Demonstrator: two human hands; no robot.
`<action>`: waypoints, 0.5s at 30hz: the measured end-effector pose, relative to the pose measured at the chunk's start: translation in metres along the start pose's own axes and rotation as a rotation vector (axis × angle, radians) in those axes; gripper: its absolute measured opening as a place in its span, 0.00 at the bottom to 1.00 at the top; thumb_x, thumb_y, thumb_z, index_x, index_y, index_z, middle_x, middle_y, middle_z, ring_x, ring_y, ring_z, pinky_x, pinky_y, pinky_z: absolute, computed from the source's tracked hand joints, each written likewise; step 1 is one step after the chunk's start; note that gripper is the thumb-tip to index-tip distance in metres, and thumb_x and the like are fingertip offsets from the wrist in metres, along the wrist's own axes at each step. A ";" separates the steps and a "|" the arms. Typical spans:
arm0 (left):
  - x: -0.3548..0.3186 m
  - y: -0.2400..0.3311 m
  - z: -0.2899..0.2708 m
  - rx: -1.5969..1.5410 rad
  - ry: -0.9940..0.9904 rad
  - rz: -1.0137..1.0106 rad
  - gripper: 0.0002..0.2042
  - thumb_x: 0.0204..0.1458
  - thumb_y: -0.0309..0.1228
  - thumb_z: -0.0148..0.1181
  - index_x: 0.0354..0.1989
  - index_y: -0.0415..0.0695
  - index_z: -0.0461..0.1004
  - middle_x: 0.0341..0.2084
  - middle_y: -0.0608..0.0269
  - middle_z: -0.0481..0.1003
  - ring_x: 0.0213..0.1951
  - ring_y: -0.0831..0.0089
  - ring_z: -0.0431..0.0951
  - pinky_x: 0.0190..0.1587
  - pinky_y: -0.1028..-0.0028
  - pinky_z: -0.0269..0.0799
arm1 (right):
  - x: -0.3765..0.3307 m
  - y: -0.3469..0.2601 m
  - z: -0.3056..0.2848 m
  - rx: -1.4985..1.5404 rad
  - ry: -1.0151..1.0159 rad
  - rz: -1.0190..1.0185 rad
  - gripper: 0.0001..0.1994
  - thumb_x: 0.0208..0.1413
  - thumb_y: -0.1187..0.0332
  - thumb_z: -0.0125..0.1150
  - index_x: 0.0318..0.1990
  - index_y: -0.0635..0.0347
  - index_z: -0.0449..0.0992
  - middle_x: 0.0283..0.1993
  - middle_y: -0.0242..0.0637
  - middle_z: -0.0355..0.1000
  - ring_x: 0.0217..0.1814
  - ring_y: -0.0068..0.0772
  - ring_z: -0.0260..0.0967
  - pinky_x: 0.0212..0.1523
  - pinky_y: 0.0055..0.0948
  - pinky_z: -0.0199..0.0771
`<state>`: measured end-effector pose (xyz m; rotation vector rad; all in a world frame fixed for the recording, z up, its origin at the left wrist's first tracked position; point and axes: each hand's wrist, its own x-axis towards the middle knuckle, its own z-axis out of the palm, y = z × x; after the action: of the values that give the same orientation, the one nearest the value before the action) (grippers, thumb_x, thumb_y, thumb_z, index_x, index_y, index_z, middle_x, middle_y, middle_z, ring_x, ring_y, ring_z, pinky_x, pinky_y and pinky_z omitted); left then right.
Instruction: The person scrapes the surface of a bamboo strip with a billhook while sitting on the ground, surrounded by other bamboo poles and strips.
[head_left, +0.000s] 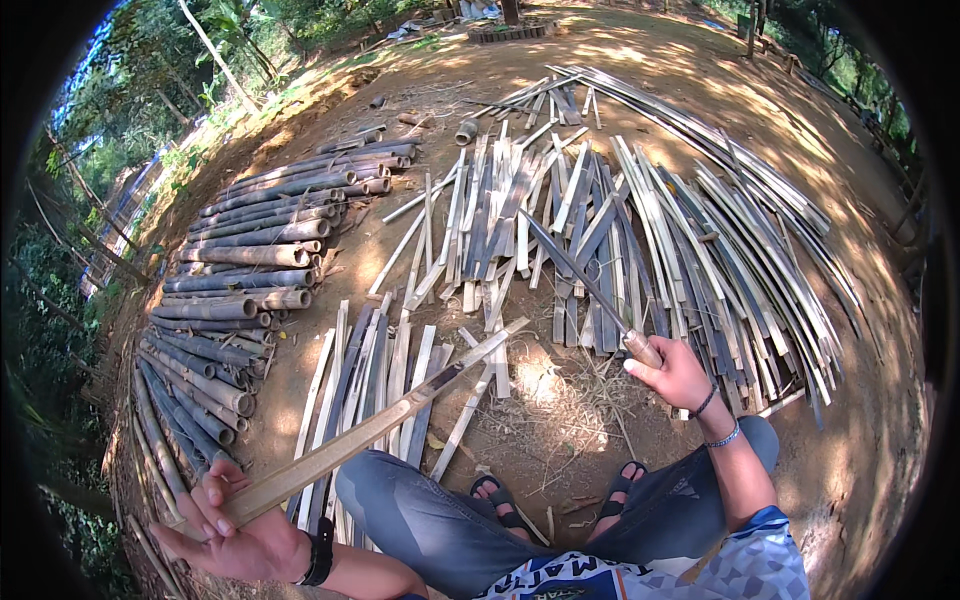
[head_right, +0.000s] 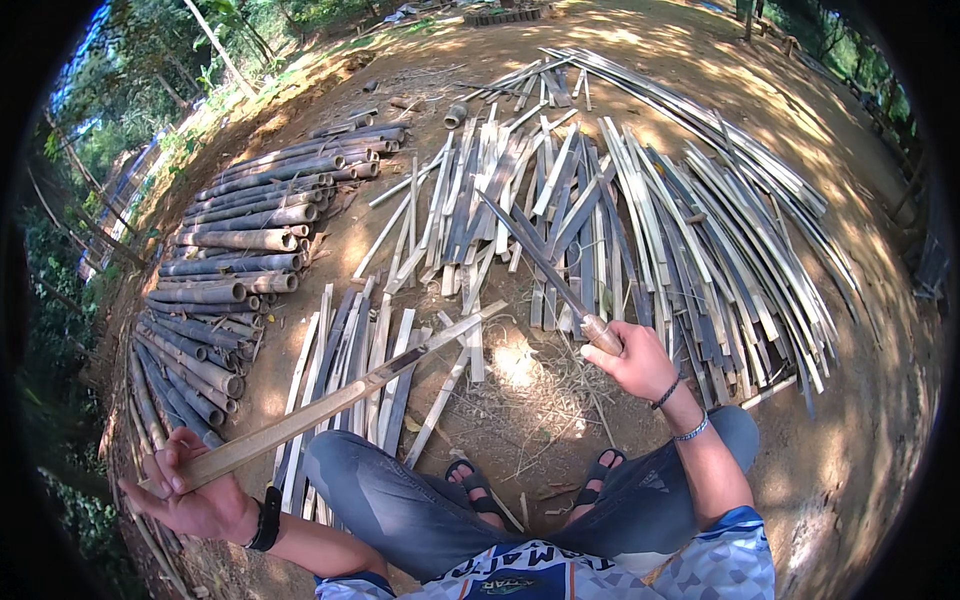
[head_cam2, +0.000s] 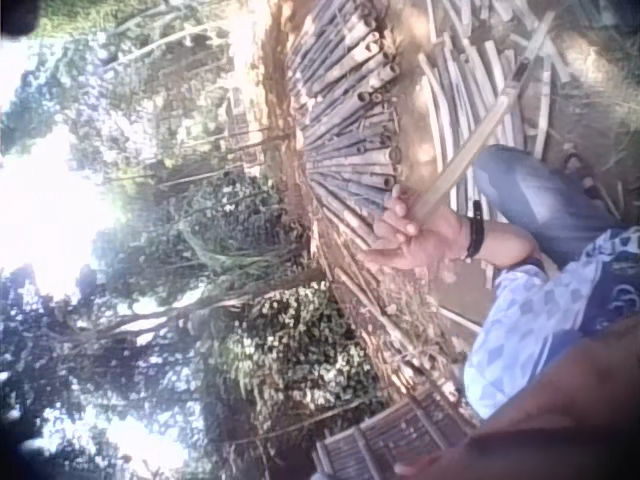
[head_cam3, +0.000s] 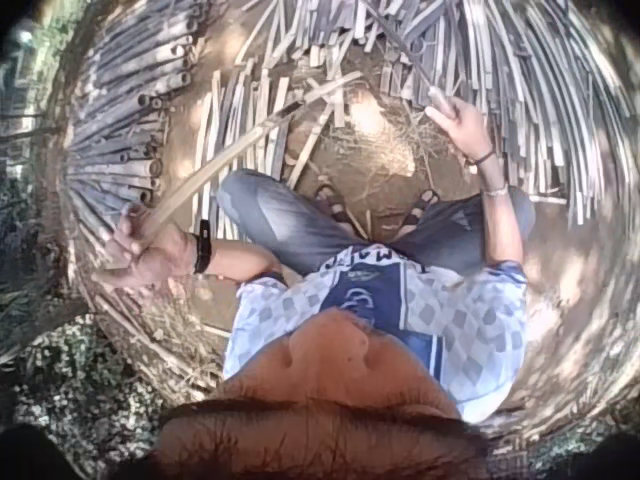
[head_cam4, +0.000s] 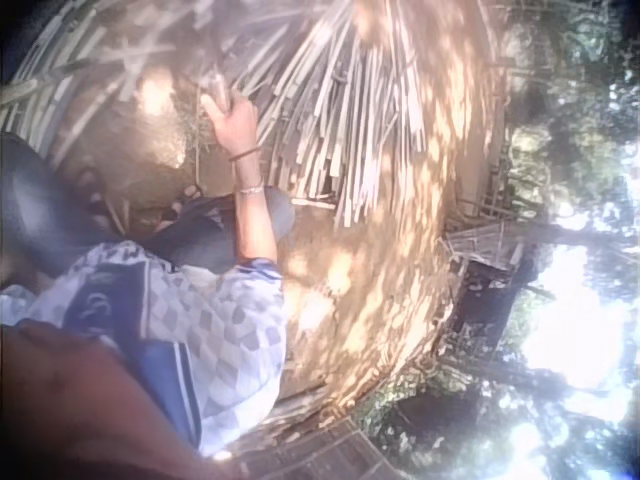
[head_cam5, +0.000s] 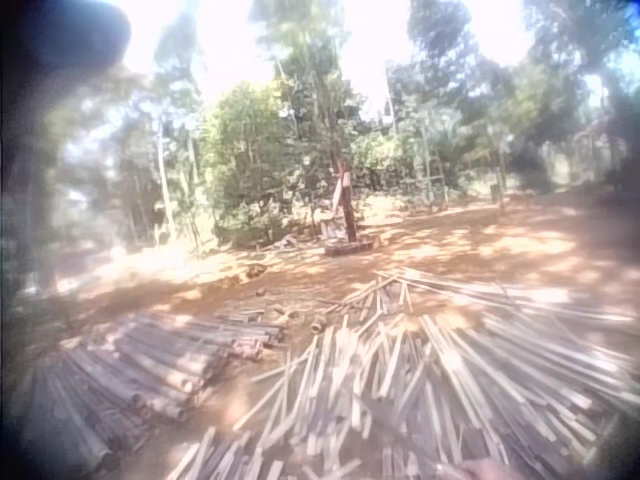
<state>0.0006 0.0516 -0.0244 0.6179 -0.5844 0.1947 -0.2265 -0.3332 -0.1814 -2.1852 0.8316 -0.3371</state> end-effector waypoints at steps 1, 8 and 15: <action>-0.004 -0.007 0.001 0.006 -0.013 0.003 0.26 0.61 0.50 0.37 0.11 0.49 0.56 0.07 0.65 0.58 0.23 0.69 0.69 0.52 0.64 0.66 | 0.008 0.001 0.015 0.088 -0.002 -0.050 0.22 0.47 0.53 0.64 0.27 0.68 0.70 0.17 0.46 0.64 0.19 0.45 0.64 0.25 0.39 0.62; -0.034 -0.010 0.001 0.130 0.001 0.048 0.30 0.60 0.57 0.31 0.12 0.49 0.57 0.07 0.65 0.59 0.27 0.65 0.72 0.56 0.62 0.63 | 0.017 -0.028 0.089 0.134 -0.166 0.048 0.18 0.48 0.57 0.61 0.24 0.69 0.70 0.15 0.44 0.66 0.18 0.33 0.65 0.24 0.34 0.65; -0.058 -0.028 0.042 0.324 0.386 0.347 0.33 0.52 0.65 0.37 0.39 0.41 0.64 0.31 0.59 0.67 0.36 0.63 0.73 0.46 0.66 0.71 | -0.041 -0.065 0.113 0.360 -0.372 -0.141 0.20 0.51 0.55 0.60 0.26 0.68 0.70 0.14 0.48 0.63 0.17 0.46 0.65 0.22 0.37 0.64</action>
<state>-0.0571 0.0042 -0.0437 0.7653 -0.2808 0.7292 -0.1742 -0.2104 -0.2090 -1.8885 0.3787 -0.1276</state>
